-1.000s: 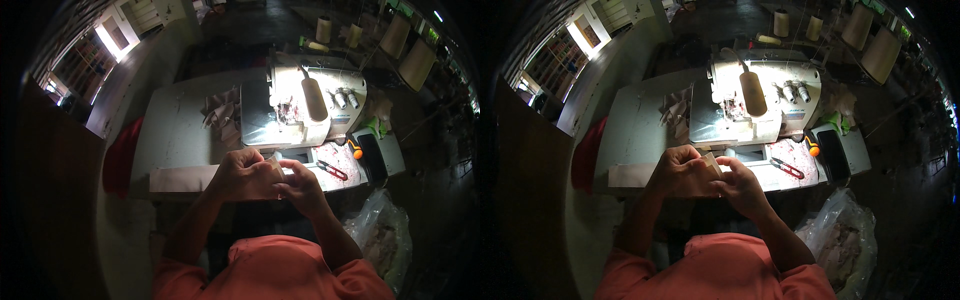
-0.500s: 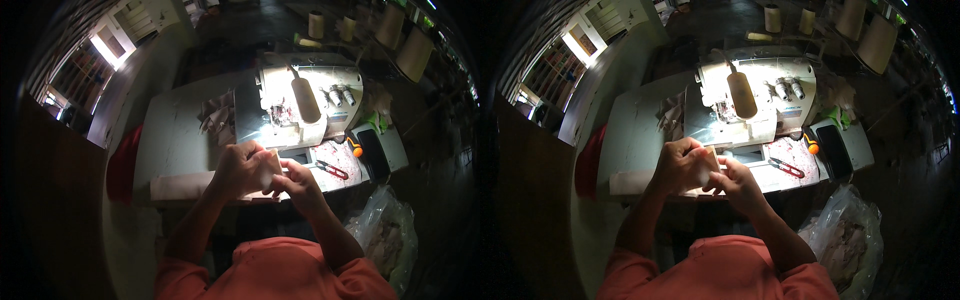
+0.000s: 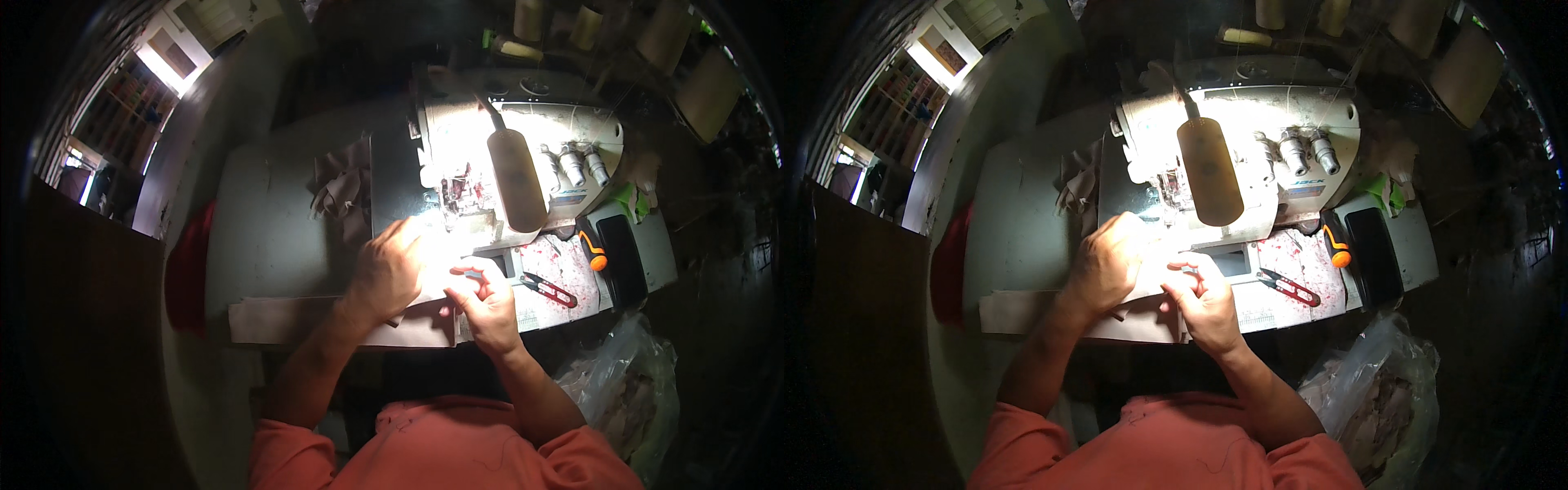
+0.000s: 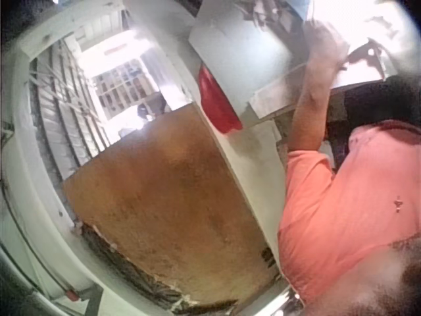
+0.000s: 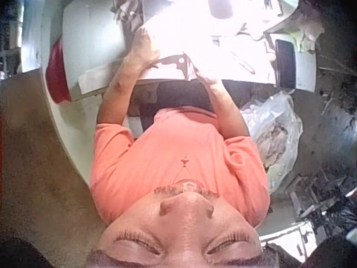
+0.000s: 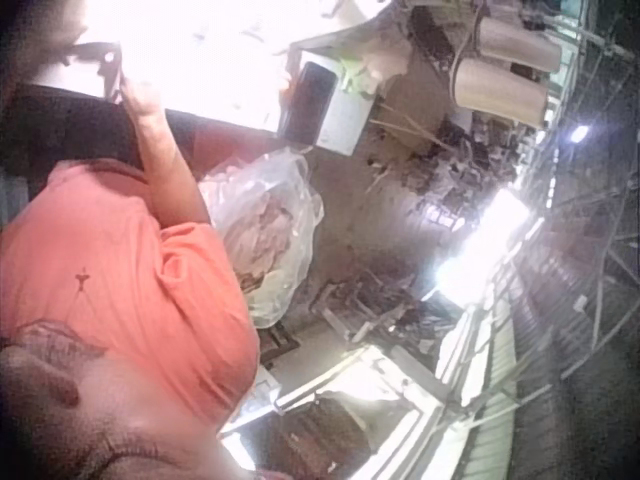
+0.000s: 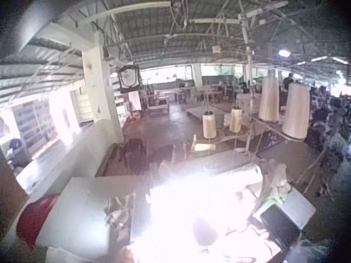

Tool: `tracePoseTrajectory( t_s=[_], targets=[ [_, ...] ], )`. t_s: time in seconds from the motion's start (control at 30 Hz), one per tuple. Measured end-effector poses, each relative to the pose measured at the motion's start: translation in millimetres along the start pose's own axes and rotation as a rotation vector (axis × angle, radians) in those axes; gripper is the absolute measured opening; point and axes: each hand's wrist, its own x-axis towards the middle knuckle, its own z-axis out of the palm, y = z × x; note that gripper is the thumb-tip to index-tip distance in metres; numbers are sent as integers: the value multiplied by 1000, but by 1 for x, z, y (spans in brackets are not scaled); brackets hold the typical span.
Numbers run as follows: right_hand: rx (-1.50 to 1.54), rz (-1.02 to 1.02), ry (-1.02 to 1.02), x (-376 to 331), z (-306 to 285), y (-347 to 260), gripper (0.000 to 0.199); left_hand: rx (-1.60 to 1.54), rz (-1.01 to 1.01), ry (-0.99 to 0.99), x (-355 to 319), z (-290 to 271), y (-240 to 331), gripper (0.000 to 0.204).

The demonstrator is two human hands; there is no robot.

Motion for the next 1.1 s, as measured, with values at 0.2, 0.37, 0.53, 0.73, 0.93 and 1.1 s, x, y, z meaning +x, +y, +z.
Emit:
tracePoseTrajectory(
  t_s=[0.2, 0.37, 0.53, 0.73, 0.93, 1.1],
  targets=[
    [-53, 9, -24, 12, 2, -10, 15, -91, 6, 82, 14, 2, -9, 14],
    [-80, 11, -23, 21, 2, -13, 15, -80, 15, 67, 22, 4, -14, 15],
    [-133, -11, -40, 22, -1, -8, 16, -36, 39, 57, 23, 3, -17, 15],
    [-273, -10, -2, 25, 0, -7, 20, 205, -190, -66, 18, 11, -41, 38],
    [-152, 19, -32, 10, -4, -18, 21, 550, 265, 306, 68, 21, -115, 30],
    [-209, 11, 31, -12, -27, -14, 22, 225, -180, -78, 105, 2, -131, 36]
  ],
)
